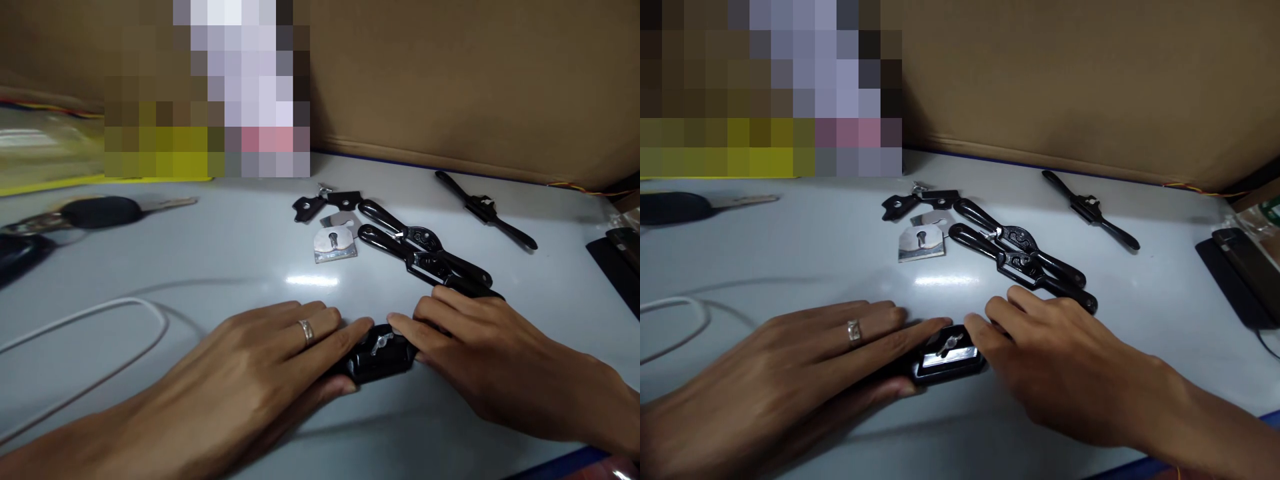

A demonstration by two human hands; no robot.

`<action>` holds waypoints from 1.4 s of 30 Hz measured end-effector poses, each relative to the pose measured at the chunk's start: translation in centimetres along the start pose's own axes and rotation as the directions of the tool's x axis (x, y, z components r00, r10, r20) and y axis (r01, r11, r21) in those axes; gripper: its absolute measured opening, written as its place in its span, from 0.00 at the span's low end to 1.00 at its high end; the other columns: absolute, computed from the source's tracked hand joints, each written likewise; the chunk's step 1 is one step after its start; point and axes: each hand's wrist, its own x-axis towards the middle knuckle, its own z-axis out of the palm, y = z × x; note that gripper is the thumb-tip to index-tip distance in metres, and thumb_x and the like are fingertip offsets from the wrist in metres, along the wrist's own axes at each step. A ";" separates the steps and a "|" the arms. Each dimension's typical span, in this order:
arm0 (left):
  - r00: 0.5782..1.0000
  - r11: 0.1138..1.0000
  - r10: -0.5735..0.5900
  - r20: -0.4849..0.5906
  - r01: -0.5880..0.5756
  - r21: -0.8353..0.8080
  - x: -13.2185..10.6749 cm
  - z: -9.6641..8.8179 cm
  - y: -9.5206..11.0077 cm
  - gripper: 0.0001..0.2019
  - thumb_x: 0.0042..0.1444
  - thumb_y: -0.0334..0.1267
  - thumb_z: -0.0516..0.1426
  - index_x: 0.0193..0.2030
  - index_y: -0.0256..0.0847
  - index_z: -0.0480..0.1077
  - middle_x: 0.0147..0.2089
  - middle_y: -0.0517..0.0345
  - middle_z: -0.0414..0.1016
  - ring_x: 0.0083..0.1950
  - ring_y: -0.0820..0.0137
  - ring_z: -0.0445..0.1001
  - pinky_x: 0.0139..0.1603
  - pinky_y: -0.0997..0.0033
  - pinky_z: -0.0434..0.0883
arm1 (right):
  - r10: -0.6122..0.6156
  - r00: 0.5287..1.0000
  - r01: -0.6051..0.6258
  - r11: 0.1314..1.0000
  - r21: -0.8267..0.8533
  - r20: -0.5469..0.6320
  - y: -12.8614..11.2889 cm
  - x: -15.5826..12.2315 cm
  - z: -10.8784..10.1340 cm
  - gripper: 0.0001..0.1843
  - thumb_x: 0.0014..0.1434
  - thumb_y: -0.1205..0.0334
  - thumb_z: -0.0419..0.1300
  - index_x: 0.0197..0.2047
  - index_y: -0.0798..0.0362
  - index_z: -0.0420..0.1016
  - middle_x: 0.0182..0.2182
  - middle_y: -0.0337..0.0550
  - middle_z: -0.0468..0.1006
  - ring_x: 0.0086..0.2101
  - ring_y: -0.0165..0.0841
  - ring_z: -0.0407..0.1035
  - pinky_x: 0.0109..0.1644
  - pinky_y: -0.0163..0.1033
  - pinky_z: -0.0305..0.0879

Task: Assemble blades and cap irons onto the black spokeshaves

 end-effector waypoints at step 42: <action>0.985 0.976 0.170 0.036 -0.174 0.130 0.3 0.0 1.7 0.20 0.90 0.24 0.49 0.50 0.42 0.78 0.43 0.54 0.83 0.39 0.62 0.76 0.36 0.57 0.74 | -0.096 0.992 0.093 0.995 -0.037 -0.083 -0.9 0.1 -0.4 0.20 0.68 0.85 0.57 0.39 0.49 0.77 0.34 0.36 0.76 0.34 0.35 0.67 0.34 0.43 0.60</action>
